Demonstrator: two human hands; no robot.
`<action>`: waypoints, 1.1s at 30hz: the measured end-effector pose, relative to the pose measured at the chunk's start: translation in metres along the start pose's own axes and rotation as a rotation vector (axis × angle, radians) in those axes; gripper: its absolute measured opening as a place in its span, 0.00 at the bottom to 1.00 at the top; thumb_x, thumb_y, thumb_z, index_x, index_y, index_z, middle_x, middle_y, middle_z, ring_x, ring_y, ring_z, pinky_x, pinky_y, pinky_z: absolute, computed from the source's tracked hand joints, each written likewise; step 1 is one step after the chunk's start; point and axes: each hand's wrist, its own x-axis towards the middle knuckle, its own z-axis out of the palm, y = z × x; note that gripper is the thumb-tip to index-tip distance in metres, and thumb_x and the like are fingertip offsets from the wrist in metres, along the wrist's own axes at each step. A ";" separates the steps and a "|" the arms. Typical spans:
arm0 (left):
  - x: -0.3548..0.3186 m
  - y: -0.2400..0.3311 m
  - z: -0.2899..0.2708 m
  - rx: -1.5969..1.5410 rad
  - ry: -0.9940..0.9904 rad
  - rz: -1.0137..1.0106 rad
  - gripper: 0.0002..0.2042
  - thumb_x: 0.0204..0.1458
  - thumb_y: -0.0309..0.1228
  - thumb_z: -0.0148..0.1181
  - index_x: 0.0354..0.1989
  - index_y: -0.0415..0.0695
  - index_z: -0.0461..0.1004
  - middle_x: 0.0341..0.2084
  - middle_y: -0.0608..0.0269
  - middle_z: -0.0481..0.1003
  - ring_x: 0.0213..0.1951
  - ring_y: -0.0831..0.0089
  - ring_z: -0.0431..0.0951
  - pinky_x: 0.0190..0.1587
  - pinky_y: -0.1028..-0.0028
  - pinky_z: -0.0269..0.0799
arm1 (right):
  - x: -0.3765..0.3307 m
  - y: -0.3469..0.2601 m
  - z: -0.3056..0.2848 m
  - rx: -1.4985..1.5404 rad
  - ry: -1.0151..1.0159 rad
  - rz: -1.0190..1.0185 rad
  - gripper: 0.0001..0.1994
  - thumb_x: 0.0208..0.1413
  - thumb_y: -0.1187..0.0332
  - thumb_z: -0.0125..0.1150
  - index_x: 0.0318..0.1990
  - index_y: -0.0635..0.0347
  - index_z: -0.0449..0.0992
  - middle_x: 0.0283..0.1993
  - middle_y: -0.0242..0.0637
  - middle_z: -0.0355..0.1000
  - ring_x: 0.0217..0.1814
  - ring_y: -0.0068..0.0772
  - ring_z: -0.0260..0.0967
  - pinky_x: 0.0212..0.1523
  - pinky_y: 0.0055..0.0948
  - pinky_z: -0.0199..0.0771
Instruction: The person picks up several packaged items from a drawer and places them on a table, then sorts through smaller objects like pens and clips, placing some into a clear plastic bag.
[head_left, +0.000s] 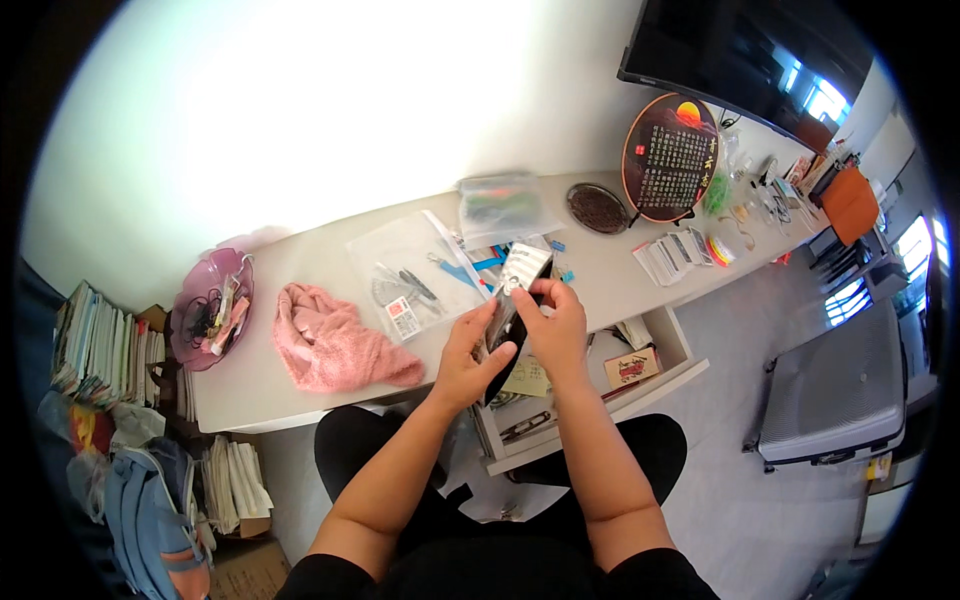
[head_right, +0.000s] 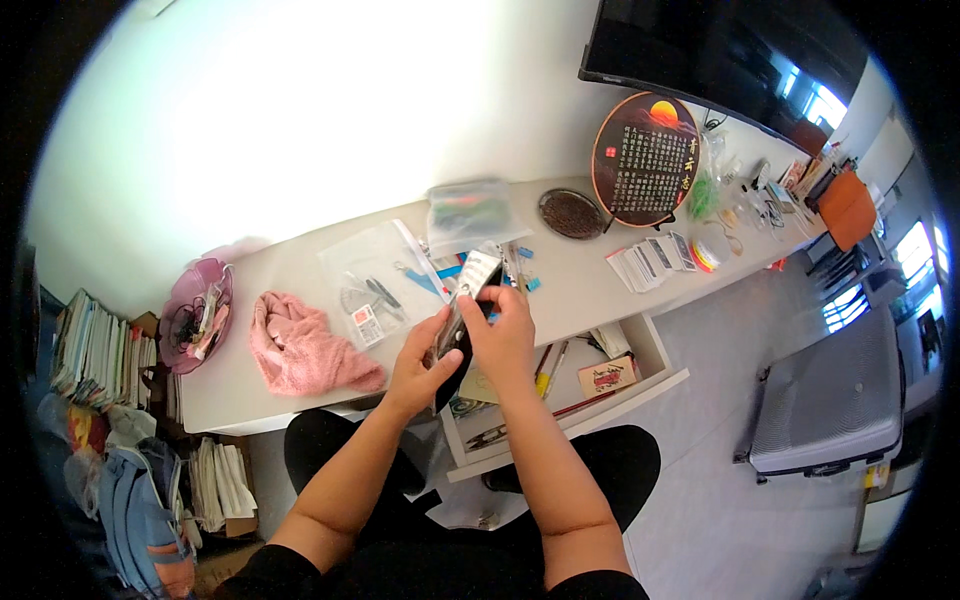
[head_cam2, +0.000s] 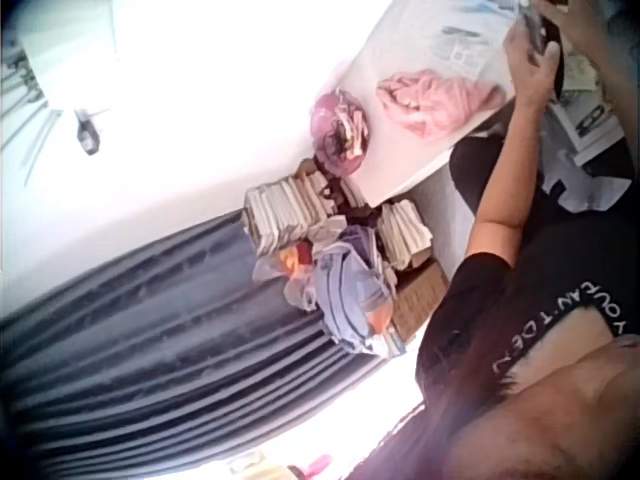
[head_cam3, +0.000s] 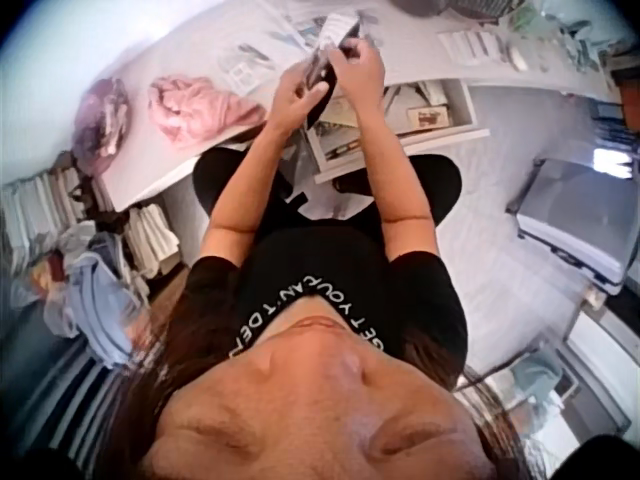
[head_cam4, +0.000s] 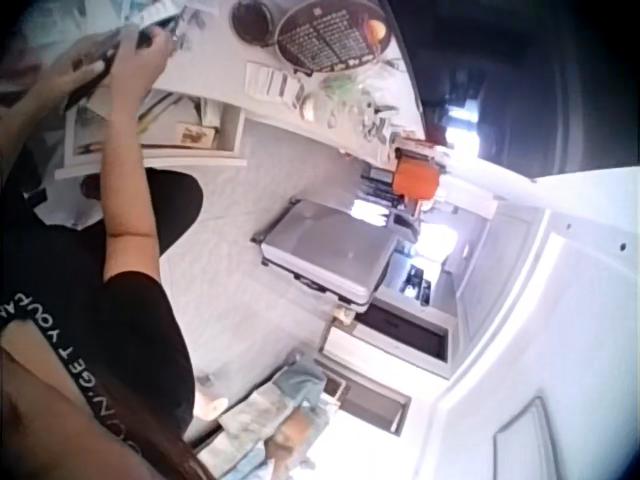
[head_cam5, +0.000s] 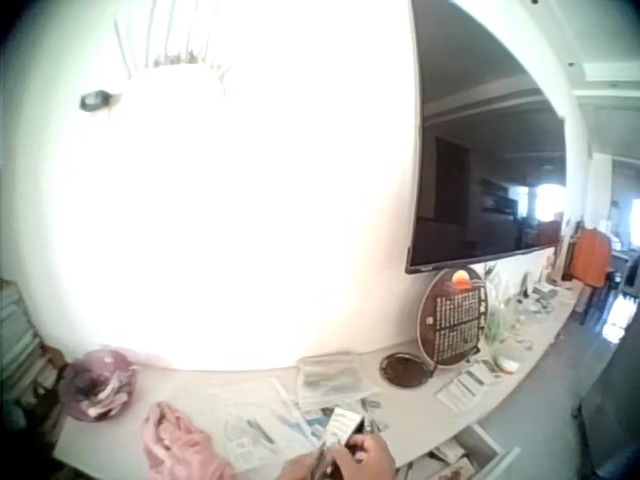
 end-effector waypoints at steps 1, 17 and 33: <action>-0.001 -0.002 0.002 -0.016 0.005 0.007 0.31 0.49 0.37 0.62 0.61 0.39 0.60 0.53 0.51 0.62 0.54 0.63 0.64 0.56 0.71 0.58 | -0.001 0.001 -0.003 0.059 -0.050 0.085 0.15 0.47 0.59 0.64 0.32 0.64 0.74 0.34 0.40 0.70 0.38 0.36 0.67 0.39 0.31 0.67; 0.000 0.018 -0.006 -0.640 -0.247 -0.578 0.29 0.54 0.38 0.56 0.64 0.42 0.56 0.50 0.62 0.68 0.48 0.78 0.68 0.51 0.79 0.61 | -0.011 -0.002 -0.021 0.346 -0.206 0.296 0.13 0.52 0.63 0.61 0.29 0.67 0.74 0.28 0.31 0.71 0.31 0.20 0.64 0.34 0.22 0.64; -0.006 0.044 -0.014 0.414 -0.062 -0.149 0.18 0.52 0.25 0.54 0.52 0.37 0.68 0.43 0.54 0.75 0.41 0.62 0.77 0.44 0.68 0.70 | -0.010 -0.001 -0.021 0.731 -0.117 0.598 0.12 0.55 0.63 0.57 0.38 0.64 0.68 0.36 0.35 0.67 0.37 0.25 0.66 0.32 0.26 0.75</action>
